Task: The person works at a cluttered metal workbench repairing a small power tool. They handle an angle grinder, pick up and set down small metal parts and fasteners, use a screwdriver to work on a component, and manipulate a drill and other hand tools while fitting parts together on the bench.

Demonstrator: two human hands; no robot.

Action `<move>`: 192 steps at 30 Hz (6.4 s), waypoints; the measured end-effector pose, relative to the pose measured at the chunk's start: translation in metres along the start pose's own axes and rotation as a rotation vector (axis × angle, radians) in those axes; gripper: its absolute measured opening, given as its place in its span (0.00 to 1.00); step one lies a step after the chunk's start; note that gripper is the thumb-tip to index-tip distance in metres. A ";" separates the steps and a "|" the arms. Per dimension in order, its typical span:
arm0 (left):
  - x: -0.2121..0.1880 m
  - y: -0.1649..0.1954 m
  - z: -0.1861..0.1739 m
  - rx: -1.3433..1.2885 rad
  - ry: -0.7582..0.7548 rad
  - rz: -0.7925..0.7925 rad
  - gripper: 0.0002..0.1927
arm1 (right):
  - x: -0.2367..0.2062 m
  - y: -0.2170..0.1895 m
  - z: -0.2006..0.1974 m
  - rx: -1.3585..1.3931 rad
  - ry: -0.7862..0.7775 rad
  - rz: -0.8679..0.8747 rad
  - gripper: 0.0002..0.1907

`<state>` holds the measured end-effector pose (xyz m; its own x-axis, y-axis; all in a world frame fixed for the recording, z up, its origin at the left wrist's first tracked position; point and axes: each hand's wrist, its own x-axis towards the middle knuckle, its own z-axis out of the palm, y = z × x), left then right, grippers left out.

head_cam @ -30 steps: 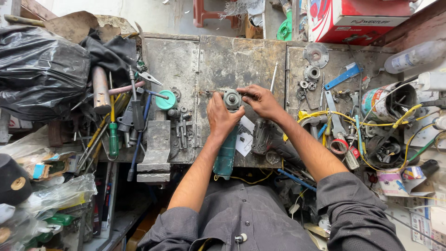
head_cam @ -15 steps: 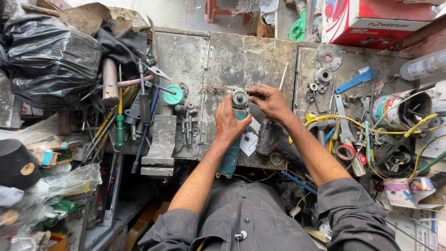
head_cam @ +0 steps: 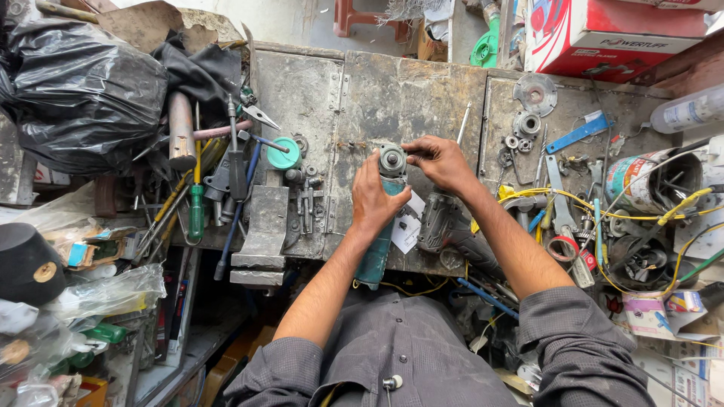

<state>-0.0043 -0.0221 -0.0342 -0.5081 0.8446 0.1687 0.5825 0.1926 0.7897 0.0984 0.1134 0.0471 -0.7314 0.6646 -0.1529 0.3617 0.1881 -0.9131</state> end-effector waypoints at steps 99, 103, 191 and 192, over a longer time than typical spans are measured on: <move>-0.003 -0.002 0.010 0.148 0.013 -0.050 0.44 | -0.113 0.082 -0.036 -0.798 0.483 0.033 0.18; -0.003 -0.002 0.012 0.145 0.018 -0.062 0.44 | -0.089 0.054 -0.025 -0.764 0.503 -0.112 0.15; 0.003 -0.003 0.004 0.099 0.006 -0.078 0.43 | -0.025 0.014 0.024 -0.727 0.296 -0.415 0.20; 0.004 -0.003 0.003 0.103 -0.006 -0.081 0.44 | -0.028 0.019 0.017 -0.681 0.315 -0.350 0.19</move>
<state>-0.0057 -0.0180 -0.0378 -0.5526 0.8271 0.1027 0.6019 0.3108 0.7356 0.1160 0.0859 0.0281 -0.7070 0.6390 0.3031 0.4884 0.7511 -0.4443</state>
